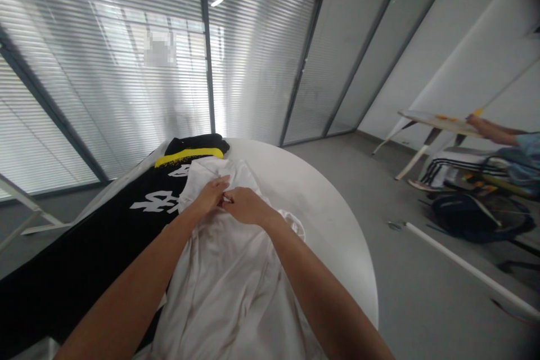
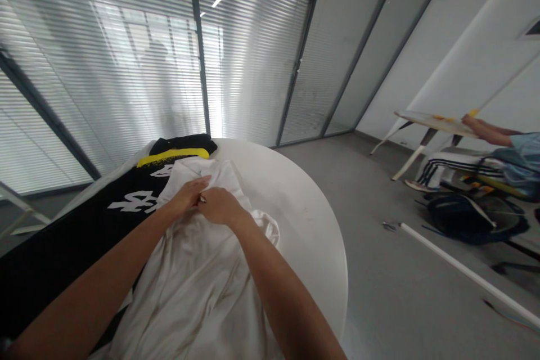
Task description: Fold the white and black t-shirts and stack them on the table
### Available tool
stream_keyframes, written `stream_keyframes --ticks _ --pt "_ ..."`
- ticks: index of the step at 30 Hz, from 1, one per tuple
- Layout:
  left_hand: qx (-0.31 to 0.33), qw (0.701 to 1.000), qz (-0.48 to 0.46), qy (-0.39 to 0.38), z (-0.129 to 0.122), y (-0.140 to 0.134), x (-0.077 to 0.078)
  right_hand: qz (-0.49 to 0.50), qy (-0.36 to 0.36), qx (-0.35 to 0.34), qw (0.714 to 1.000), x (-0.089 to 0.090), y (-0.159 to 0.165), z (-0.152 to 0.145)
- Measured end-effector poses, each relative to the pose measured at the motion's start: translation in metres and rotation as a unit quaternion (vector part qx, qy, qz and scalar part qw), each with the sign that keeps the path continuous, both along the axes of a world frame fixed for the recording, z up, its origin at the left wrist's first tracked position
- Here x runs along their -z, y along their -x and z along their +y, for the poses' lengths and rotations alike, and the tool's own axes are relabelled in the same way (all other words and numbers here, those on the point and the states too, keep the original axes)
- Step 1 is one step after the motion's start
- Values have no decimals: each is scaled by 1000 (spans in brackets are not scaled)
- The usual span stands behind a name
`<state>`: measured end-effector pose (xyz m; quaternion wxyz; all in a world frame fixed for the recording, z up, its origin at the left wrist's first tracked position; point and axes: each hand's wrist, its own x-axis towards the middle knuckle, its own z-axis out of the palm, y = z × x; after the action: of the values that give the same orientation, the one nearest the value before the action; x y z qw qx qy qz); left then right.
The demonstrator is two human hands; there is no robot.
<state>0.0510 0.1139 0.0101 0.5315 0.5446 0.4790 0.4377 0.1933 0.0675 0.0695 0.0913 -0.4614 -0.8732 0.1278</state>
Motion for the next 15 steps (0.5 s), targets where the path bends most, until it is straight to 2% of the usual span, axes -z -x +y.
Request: stream_keyframes --ticks 4,9,15 --pt "-24 998 54 -3 1 1 -1 2 8 9 1000 7 -1 0" --pt "-74 993 88 -18 12 12 -2 -38 11 79 996 12 -5 0" --pt "-108 991 52 -53 21 35 -11 0 9 -13 1000 9 7 -8"
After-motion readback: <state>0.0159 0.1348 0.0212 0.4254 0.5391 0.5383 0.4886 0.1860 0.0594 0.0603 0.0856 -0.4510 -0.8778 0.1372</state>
